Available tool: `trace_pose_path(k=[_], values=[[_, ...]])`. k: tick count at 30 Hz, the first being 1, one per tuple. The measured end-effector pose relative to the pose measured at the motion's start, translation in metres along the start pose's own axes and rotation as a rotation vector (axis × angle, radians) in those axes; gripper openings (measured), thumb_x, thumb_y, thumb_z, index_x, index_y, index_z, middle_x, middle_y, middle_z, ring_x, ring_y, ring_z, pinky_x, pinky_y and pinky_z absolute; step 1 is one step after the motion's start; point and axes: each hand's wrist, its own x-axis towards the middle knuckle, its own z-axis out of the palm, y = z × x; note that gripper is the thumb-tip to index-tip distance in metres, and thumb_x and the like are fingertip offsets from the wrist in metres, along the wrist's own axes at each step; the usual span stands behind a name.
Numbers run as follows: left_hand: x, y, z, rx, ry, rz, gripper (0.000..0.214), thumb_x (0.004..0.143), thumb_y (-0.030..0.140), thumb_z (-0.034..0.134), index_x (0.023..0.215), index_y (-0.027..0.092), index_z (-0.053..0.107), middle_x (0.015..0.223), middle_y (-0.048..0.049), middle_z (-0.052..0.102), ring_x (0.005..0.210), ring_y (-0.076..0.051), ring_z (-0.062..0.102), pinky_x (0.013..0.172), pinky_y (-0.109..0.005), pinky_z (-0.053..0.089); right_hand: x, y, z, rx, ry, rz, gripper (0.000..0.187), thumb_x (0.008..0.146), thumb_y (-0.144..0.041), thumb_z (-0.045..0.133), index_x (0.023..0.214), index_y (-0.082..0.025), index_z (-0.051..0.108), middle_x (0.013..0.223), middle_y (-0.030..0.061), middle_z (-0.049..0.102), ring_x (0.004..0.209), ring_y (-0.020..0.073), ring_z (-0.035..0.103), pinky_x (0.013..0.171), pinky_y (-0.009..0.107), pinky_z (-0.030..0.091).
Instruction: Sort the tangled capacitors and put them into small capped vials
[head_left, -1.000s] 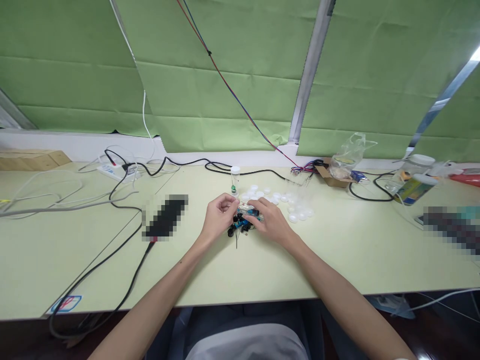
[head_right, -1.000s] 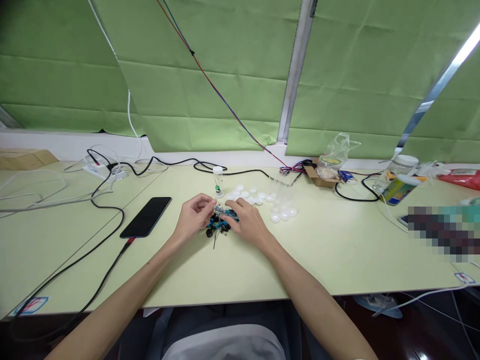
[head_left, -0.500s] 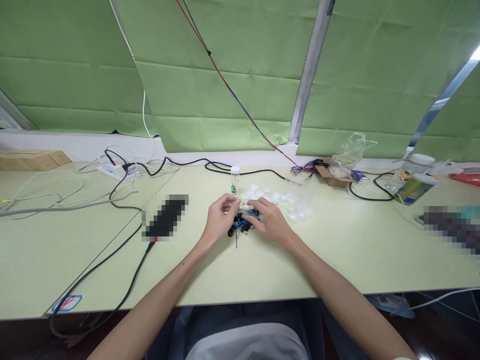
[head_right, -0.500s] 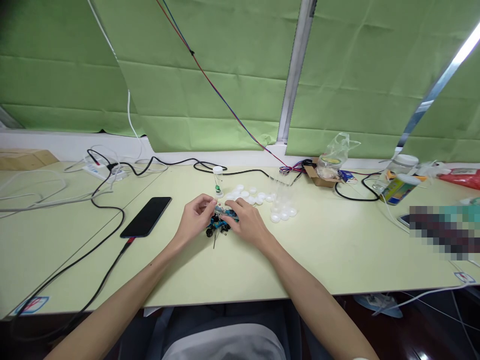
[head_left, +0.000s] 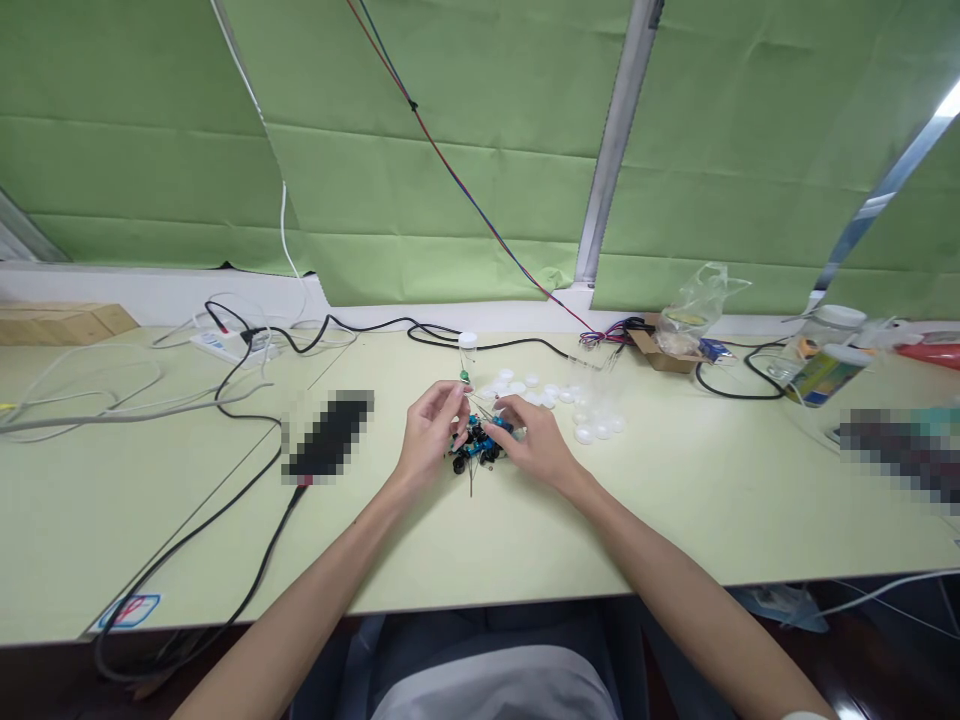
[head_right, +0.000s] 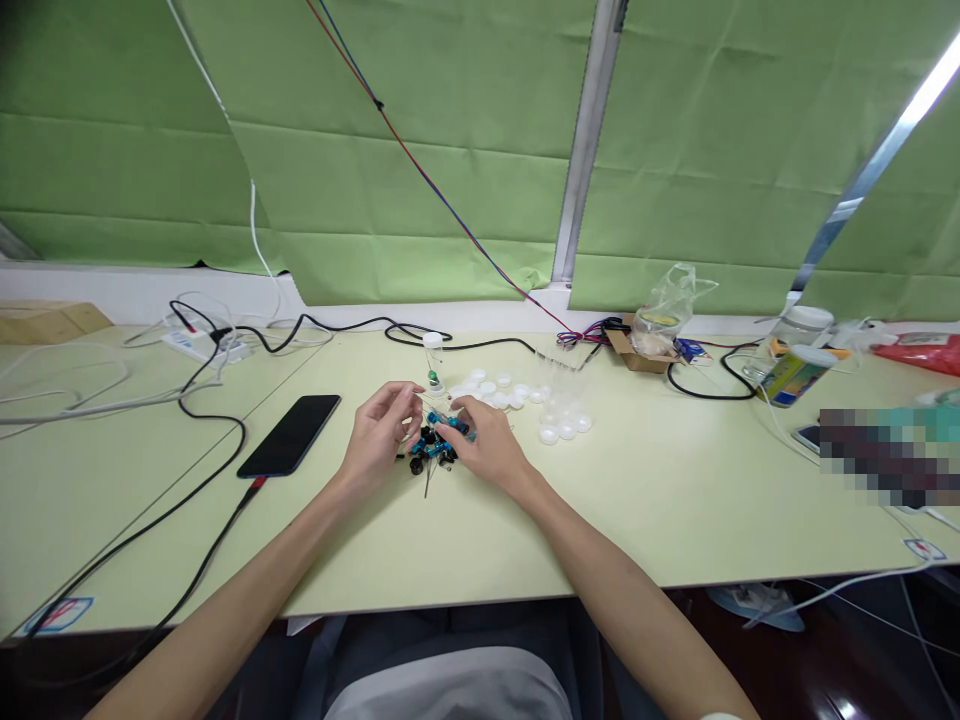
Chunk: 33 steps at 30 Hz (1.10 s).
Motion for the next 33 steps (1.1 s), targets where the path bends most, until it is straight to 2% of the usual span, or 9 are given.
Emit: trace_pose_path(k=[4,8,13,17,20,33], values=[[0.000,0.001,0.000,-0.029,-0.059,-0.020,0.028,0.085,0.046,0.066,0.094,0.020,0.067,0.068,0.0020,0.048,0.048,-0.007,0.040,0.039,-0.020,0.033,-0.001,-0.003,0.001,0.065,-0.048,0.014,0.025,0.090,-0.041,0.059,0.103,-0.020,0.060,0.074,0.0001,0.061,0.066,0.0148,0.054,0.065,0.027,0.043],[-0.002,0.004,-0.001,-0.013,-0.132,-0.046,0.031,0.086,0.049,0.064,0.093,0.019,0.067,0.060,0.0038,0.040,0.048,-0.007,0.035,0.041,-0.019,0.031,-0.002,-0.005,0.000,0.149,-0.116,0.017,0.027,0.092,-0.039,0.055,0.112,-0.020,0.058,0.085,0.0025,0.066,0.076,0.0160,0.059,0.072,0.029,0.046],[-0.004,0.008,-0.001,0.054,-0.186,-0.010,0.034,0.087,0.052,0.061,0.093,0.019,0.069,0.057,0.0049,0.034,0.048,-0.008,0.033,0.043,-0.020,0.032,-0.003,-0.008,-0.003,0.173,-0.159,0.018,0.030,0.094,-0.038,0.053,0.117,-0.020,0.057,0.091,0.0038,0.068,0.081,0.0167,0.061,0.074,0.030,0.047],[-0.004,0.008,0.000,0.115,-0.192,0.062,0.033,0.086,0.051,0.062,0.090,0.019,0.071,0.076,-0.0017,0.051,0.052,-0.008,0.040,0.043,-0.022,0.035,-0.004,-0.010,-0.003,0.229,-0.176,0.021,0.025,0.093,-0.037,0.054,0.114,-0.021,0.056,0.103,0.0055,0.068,0.091,0.0183,0.063,0.081,0.032,0.049],[-0.004,0.007,-0.001,0.137,-0.188,0.102,0.032,0.086,0.049,0.063,0.086,0.019,0.071,0.093,-0.0049,0.055,0.053,-0.006,0.044,0.042,-0.022,0.037,-0.005,-0.010,-0.002,0.276,-0.197,0.033,0.023,0.093,-0.036,0.054,0.112,-0.022,0.056,0.106,0.0063,0.068,0.095,0.0194,0.064,0.085,0.034,0.050],[-0.004,0.001,-0.002,0.180,-0.205,0.170,0.024,0.090,0.039,0.060,0.085,0.019,0.071,0.090,-0.0034,0.052,0.050,-0.004,0.047,0.042,-0.022,0.038,-0.005,-0.016,-0.003,0.410,-0.244,0.030,0.019,0.093,-0.032,0.055,0.109,-0.022,0.052,0.099,0.0042,0.070,0.093,0.0182,0.067,0.086,0.035,0.052]])
